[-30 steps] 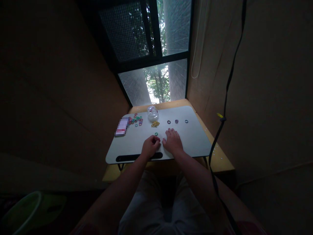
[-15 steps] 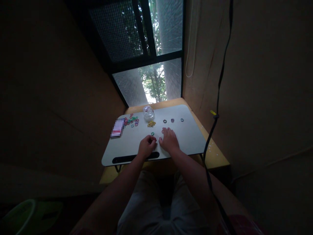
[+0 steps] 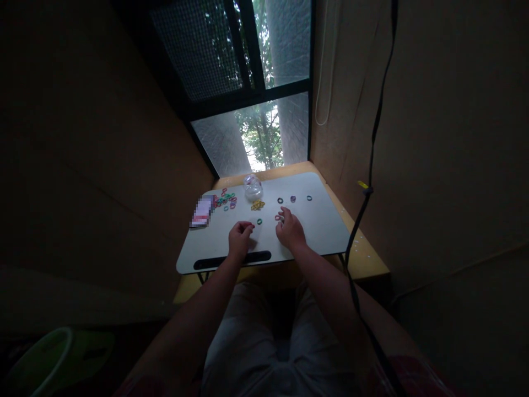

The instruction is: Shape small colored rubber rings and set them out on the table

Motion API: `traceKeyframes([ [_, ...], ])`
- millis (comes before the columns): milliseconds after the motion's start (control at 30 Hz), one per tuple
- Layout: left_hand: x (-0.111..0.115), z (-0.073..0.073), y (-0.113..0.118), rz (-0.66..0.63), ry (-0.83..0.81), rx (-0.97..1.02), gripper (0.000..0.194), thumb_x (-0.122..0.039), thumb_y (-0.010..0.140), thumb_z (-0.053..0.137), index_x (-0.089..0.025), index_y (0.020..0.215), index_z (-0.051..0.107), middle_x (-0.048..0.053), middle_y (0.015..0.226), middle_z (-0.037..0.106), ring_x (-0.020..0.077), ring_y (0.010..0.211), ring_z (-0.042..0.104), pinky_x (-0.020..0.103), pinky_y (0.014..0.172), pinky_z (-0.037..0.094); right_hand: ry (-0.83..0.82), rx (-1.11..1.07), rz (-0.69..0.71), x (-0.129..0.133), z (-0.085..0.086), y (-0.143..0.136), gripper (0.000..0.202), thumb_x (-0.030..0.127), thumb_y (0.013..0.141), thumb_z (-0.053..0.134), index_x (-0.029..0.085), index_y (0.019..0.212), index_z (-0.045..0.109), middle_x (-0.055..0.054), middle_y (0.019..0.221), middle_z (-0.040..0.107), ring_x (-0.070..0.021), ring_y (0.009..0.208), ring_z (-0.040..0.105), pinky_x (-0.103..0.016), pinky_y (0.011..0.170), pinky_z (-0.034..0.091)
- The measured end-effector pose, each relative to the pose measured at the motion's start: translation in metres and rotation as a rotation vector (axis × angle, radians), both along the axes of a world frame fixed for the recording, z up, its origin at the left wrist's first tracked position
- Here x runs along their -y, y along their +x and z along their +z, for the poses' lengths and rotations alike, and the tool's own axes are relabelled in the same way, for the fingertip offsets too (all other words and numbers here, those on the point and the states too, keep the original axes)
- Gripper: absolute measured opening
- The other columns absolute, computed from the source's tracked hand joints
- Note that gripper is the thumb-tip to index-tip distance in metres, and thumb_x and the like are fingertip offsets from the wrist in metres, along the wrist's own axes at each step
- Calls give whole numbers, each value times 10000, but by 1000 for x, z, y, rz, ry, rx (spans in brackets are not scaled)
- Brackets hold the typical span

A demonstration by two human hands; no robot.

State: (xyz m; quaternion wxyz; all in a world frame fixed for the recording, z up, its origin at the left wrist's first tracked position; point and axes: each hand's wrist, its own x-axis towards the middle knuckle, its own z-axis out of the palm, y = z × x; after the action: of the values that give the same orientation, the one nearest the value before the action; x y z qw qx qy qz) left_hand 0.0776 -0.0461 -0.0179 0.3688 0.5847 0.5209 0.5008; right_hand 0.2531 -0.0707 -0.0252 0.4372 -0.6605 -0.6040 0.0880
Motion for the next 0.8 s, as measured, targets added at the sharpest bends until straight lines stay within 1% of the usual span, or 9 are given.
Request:
traceKeyframes([
  [267, 2, 1, 1, -6, 0, -28, 167, -295, 759, 555, -157, 843, 596, 36, 795, 665, 127, 736, 601, 265, 715, 490, -20, 58, 10, 2, 2, 1, 519, 144, 791, 454, 141, 1310, 446, -99, 1147, 646, -225, 1025, 567, -357, 918, 434],
  [367, -1, -1, -1, -19, -4, 7, 171, -295, 751, 563, -154, 841, 599, 35, 795, 664, 123, 726, 596, 261, 707, 487, -9, 60, 12, 2, 1, 1, 472, 150, 791, 458, 147, 1262, 486, -97, 1115, 650, -225, 1017, 567, -356, 914, 434],
  [467, -7, -2, -9, -48, -26, 5, 181, -296, 767, 542, -155, 865, 599, 38, 816, 668, 123, 724, 596, 256, 684, 482, 8, 61, 13, 1, 1, 2, 393, 156, 789, 461, 159, 1175, 538, -95, 1086, 651, -224, 995, 570, -353, 906, 436],
  [533, -12, -1, -19, -59, -22, -103, 184, -295, 779, 531, -159, 880, 604, 34, 811, 662, 124, 714, 591, 259, 678, 474, 19, 63, 21, 1, 2, 2, 348, 165, 785, 470, 161, 1122, 555, -94, 1062, 652, -222, 966, 576, -346, 884, 444],
  [600, -18, 0, -32, -46, 17, -301, 169, -283, 772, 551, -163, 874, 613, 33, 797, 649, 130, 716, 584, 271, 703, 466, 28, 60, 16, 1, 3, 2, 319, 176, 780, 481, 165, 1089, 560, -91, 1035, 653, -224, 940, 579, -342, 858, 453],
  [633, -22, 1, -39, -19, 41, -400, 161, -273, 767, 561, -162, 868, 617, 39, 804, 643, 137, 728, 582, 280, 721, 463, 27, 57, 13, 1, 3, 2, 312, 181, 779, 485, 169, 1082, 559, -88, 1026, 653, -225, 931, 581, -342, 848, 456],
  [700, -29, 3, -50, 31, 90, -552, 157, -251, 763, 561, -158, 876, 620, 63, 858, 633, 158, 788, 581, 299, 766, 461, 38, 52, 11, 1, 4, 2, 296, 190, 776, 492, 178, 1064, 559, -81, 1016, 651, -226, 926, 581, -344, 843, 459],
  [800, -41, 6, -60, 87, 159, -727, 186, -238, 758, 562, -158, 916, 619, 96, 956, 619, 201, 937, 566, 341, 892, 432, 59, 47, 16, 0, 5, 2, 274, 196, 768, 504, 184, 1037, 556, -73, 1004, 647, -224, 922, 584, -347, 854, 461],
])
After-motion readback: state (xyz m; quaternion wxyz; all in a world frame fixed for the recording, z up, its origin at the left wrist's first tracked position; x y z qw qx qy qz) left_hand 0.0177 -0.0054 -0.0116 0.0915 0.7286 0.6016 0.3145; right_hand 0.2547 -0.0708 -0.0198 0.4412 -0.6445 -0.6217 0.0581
